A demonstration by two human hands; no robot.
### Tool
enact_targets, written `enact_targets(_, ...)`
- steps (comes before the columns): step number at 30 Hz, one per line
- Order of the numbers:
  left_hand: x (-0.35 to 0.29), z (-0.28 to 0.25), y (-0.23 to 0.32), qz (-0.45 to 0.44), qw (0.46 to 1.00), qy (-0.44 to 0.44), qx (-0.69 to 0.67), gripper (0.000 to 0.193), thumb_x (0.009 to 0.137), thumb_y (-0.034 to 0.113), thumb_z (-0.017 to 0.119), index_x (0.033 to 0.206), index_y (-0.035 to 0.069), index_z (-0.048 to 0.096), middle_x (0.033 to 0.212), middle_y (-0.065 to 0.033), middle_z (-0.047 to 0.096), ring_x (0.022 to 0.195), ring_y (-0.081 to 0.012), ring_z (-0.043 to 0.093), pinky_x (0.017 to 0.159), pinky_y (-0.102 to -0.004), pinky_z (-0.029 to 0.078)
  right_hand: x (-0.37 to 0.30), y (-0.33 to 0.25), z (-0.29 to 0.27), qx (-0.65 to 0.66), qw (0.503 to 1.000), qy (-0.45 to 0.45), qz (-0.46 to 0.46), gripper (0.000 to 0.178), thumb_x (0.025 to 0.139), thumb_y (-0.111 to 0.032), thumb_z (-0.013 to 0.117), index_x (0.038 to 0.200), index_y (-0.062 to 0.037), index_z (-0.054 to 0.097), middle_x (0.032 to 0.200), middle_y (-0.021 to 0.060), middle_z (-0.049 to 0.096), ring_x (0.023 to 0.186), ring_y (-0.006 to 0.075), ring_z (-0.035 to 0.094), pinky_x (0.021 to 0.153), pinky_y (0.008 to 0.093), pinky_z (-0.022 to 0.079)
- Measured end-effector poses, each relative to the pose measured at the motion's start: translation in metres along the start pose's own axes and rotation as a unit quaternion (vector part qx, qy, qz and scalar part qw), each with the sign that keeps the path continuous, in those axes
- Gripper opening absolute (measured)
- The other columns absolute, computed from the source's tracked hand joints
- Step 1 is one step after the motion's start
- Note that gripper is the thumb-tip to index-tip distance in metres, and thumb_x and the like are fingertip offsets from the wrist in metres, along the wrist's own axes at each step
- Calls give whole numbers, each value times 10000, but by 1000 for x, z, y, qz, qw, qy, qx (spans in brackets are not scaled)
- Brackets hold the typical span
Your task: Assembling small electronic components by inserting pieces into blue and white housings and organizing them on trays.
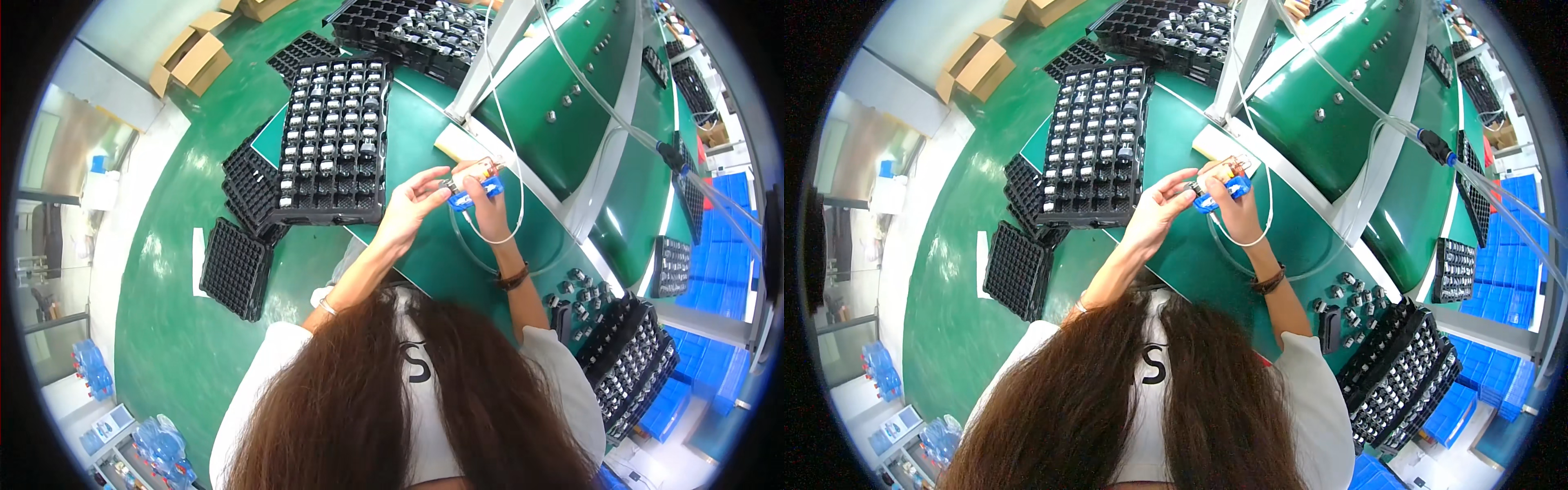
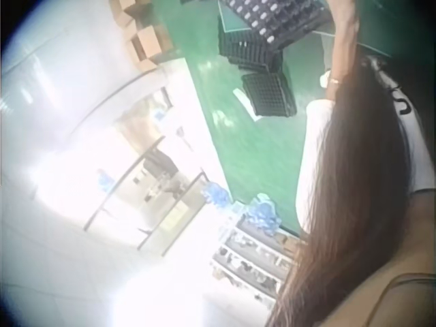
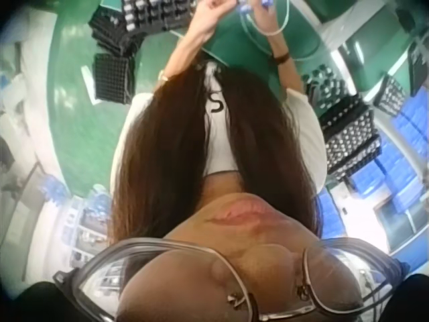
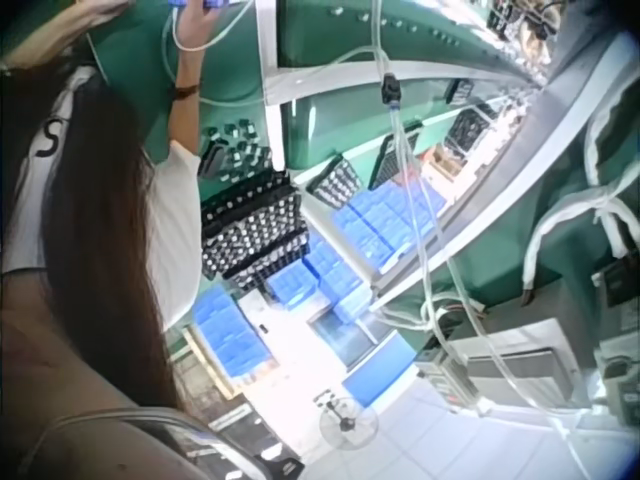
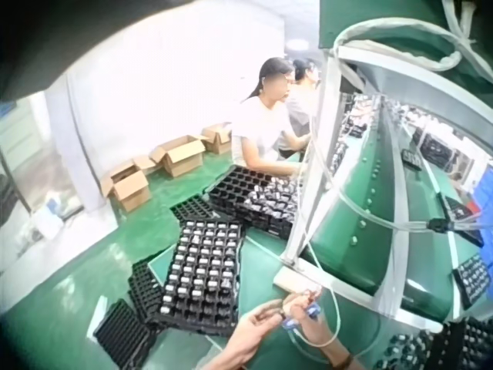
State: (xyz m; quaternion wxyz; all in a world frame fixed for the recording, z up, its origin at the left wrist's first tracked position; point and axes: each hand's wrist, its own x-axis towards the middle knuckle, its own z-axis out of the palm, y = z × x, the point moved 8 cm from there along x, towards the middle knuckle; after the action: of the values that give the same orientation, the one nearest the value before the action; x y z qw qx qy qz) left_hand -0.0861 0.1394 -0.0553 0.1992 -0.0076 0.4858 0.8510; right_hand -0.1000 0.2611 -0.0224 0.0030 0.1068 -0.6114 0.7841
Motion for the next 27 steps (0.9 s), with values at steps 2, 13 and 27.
enact_targets(2, -3, -3, 0, -2, 1000, 8, -4, 460, 838, 96, 651, 1260, 1, 494, 1093, -60, 596, 984, -89, 538, 897, -229, 413, 1, 1, 5, -14, 1000, 1, -8, 142, 869, -81, 524, 987, -8, 553, 916, 47, 582, 814, 90, 546, 732, 234, 446)
enact_targets(13, -49, -112, 110, 289, 685, 290, 603, 225, 750, 74, 665, 974, 72, 640, 995, -87, 617, 931, -231, 564, 858, -318, 426, 48, -8, -40, -411, 905, 103, -49, 174, 827, -171, 639, 840, -11, 569, 675, 84, 562, 615, 157, 550, 620, 285, 444)
enact_targets(27, -37, -151, 120, 205, 824, 208, 486, 69, 841, 23, 584, 909, 20, 596, 1116, -106, 594, 968, -155, 575, 847, -280, 454, 26, 3, -81, -397, 912, 48, 85, 646, 622, -225, 843, 1111, -50, 459, 879, 17, 476, 658, 84, 397, 602, 213, 385)
